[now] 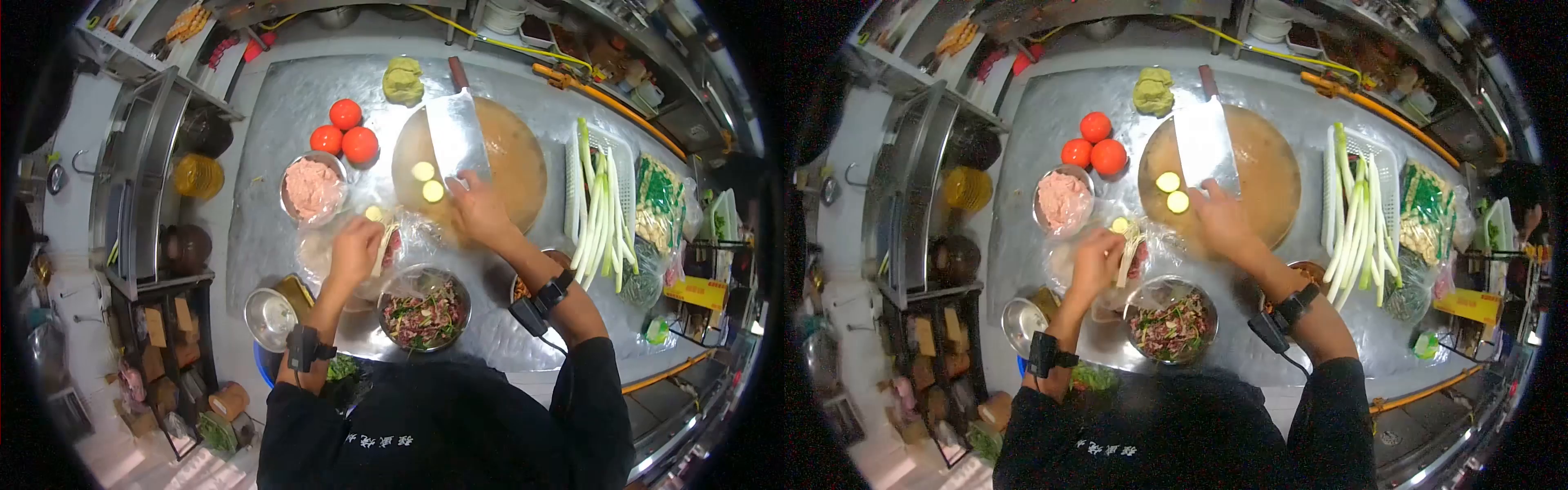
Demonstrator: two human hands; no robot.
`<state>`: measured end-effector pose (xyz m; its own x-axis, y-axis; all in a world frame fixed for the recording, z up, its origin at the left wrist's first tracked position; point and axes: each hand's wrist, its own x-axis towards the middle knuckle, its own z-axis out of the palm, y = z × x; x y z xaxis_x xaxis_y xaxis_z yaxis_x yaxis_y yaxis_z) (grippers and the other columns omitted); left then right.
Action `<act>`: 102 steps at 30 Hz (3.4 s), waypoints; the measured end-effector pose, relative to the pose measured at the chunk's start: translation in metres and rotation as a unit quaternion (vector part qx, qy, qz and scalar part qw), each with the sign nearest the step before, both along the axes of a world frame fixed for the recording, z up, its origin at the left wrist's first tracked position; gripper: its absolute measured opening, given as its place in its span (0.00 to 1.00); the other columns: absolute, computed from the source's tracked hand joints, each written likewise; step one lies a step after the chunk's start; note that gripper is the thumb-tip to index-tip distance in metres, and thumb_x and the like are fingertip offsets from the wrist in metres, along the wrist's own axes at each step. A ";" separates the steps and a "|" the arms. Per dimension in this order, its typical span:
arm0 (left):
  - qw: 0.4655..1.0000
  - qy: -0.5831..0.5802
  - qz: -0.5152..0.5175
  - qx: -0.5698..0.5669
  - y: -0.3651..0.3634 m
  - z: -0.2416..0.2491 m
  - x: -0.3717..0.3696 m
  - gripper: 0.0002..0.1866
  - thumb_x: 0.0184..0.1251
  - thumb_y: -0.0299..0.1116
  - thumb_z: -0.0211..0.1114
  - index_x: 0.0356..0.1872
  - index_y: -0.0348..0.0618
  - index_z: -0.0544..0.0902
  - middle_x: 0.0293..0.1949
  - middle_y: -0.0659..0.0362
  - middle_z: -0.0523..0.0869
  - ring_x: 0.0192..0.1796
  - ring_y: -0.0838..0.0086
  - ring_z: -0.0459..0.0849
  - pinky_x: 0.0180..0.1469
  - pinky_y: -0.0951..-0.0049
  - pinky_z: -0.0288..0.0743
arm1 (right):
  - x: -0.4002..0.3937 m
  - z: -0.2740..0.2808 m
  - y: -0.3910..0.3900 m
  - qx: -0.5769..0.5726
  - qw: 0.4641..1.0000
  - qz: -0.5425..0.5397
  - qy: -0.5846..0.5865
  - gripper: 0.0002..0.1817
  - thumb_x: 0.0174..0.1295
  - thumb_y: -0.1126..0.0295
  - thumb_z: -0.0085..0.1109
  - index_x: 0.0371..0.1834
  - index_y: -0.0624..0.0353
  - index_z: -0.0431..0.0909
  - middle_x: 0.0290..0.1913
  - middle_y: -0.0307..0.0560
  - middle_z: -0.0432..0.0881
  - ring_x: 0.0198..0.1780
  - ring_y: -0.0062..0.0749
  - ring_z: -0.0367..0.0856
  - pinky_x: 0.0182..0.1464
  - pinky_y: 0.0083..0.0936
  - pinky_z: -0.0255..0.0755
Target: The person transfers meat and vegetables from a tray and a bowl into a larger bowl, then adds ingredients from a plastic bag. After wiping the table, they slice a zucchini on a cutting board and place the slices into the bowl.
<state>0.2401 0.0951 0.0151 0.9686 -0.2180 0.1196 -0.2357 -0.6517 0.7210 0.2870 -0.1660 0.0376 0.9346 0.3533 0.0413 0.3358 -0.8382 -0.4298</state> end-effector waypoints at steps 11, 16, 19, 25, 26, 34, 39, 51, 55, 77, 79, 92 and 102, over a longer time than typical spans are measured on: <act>0.841 0.283 0.215 -0.408 0.037 0.009 -0.099 0.06 0.68 0.26 0.59 0.40 0.35 0.81 0.30 0.62 0.80 0.30 0.80 0.75 0.34 0.80 0.70 | -0.011 -0.014 0.105 0.198 0.966 0.134 0.094 0.11 0.54 0.77 0.54 0.40 0.59 0.81 0.38 0.56 0.82 0.40 0.52 0.81 0.44 0.42 0.74; 0.789 0.267 0.260 -0.489 0.064 0.019 -0.138 0.07 0.66 0.25 0.61 0.42 0.35 0.81 0.32 0.61 0.80 0.31 0.80 0.76 0.35 0.79 0.72 | -0.001 -0.038 0.132 0.180 0.958 0.215 0.060 0.15 0.52 0.79 0.53 0.44 0.61 0.80 0.44 0.58 0.81 0.45 0.52 0.80 0.48 0.41 0.73; 0.833 0.243 0.295 -0.400 0.083 0.038 -0.179 0.06 0.65 0.25 0.62 0.40 0.35 0.82 0.31 0.62 0.81 0.31 0.81 0.76 0.35 0.80 0.71 | 0.009 -0.059 0.146 0.107 0.967 0.224 0.057 0.17 0.53 0.80 0.50 0.45 0.61 0.80 0.46 0.56 0.81 0.47 0.50 0.79 0.50 0.40 0.74; 0.896 0.121 0.417 -0.094 0.119 0.038 -0.297 0.02 0.59 0.22 0.63 0.32 0.34 0.83 0.27 0.59 0.80 0.29 0.78 0.78 0.33 0.80 0.71 | 0.023 -0.070 0.172 -0.097 0.975 0.199 -0.008 0.08 0.53 0.75 0.52 0.35 0.60 0.80 0.41 0.52 0.82 0.42 0.50 0.81 0.47 0.41 0.75; 0.889 0.121 0.439 -0.047 0.123 0.032 -0.315 0.02 0.58 0.22 0.64 0.29 0.34 0.82 0.25 0.58 0.80 0.27 0.76 0.78 0.32 0.78 0.72 | 0.023 -0.075 0.170 -0.125 0.973 0.193 -0.009 0.07 0.54 0.72 0.53 0.34 0.59 0.79 0.40 0.52 0.82 0.42 0.50 0.81 0.47 0.42 0.75; 0.777 0.282 0.559 0.064 0.155 -0.007 -0.424 0.19 0.52 0.26 0.66 0.48 0.42 0.77 0.34 0.50 0.85 0.36 0.63 0.85 0.40 0.67 0.78 | 0.019 -0.064 0.181 -0.161 0.950 0.265 0.026 0.14 0.54 0.77 0.50 0.44 0.59 0.77 0.43 0.57 0.80 0.48 0.52 0.78 0.50 0.42 0.73; 0.807 0.241 0.507 0.184 0.147 -0.004 -0.391 0.17 0.54 0.28 0.63 0.48 0.42 0.78 0.38 0.47 0.85 0.40 0.51 0.84 0.43 0.57 0.76 | 0.034 -0.073 0.162 -0.100 0.960 0.261 0.028 0.12 0.53 0.80 0.47 0.41 0.63 0.74 0.43 0.62 0.78 0.49 0.56 0.77 0.51 0.45 0.70; 0.822 0.302 0.446 0.185 0.168 -0.022 -0.359 0.09 0.54 0.26 0.60 0.37 0.47 0.83 0.45 0.48 0.83 0.42 0.51 0.83 0.45 0.56 0.76 | 0.021 -0.057 0.163 -0.128 0.953 0.252 0.109 0.13 0.54 0.69 0.56 0.44 0.51 0.78 0.46 0.53 0.76 0.49 0.50 0.78 0.50 0.42 0.73; 0.795 0.182 0.451 0.361 0.152 -0.009 -0.375 0.18 0.52 0.20 0.57 0.45 0.49 0.80 0.62 0.48 0.71 0.50 0.51 0.79 0.49 0.55 0.75 | 0.025 -0.060 0.168 -0.136 0.949 0.270 0.090 0.13 0.55 0.69 0.55 0.44 0.51 0.77 0.47 0.51 0.76 0.51 0.49 0.78 0.50 0.42 0.73; 0.993 -0.078 0.003 0.090 0.018 -0.006 -0.054 0.13 0.49 0.21 0.63 0.39 0.40 0.80 0.41 0.49 0.81 0.47 0.52 0.78 0.51 0.59 0.72 | 0.026 -0.004 0.006 -0.202 0.968 0.133 0.069 0.12 0.48 0.68 0.62 0.37 0.52 0.80 0.38 0.52 0.82 0.42 0.49 0.81 0.44 0.42 0.75; 0.993 0.000 -0.012 0.120 0.021 -0.026 -0.029 0.13 0.49 0.21 0.62 0.39 0.41 0.81 0.42 0.49 0.81 0.47 0.52 0.78 0.51 0.59 0.71 | 0.023 0.001 -0.001 -0.193 0.973 0.127 0.028 0.11 0.47 0.69 0.62 0.36 0.52 0.81 0.36 0.51 0.81 0.41 0.49 0.80 0.44 0.41 0.75; 0.974 0.164 -0.136 0.079 0.064 -0.063 -0.003 0.15 0.51 0.23 0.61 0.43 0.46 0.80 0.46 0.51 0.78 0.49 0.51 0.77 0.51 0.64 0.71 | -0.043 -0.065 0.137 0.005 0.916 0.384 0.114 0.06 0.50 0.71 0.56 0.30 0.53 0.82 0.35 0.47 0.82 0.42 0.44 0.81 0.46 0.35 0.76; 0.985 0.128 -0.017 0.113 0.058 -0.046 -0.012 0.11 0.47 0.20 0.63 0.35 0.38 0.77 0.39 0.45 0.78 0.44 0.47 0.77 0.45 0.55 0.72 | -0.054 -0.060 0.151 -0.125 0.926 0.354 0.025 0.15 0.51 0.68 0.57 0.44 0.47 0.79 0.50 0.43 0.75 0.44 0.39 0.79 0.42 0.34 0.78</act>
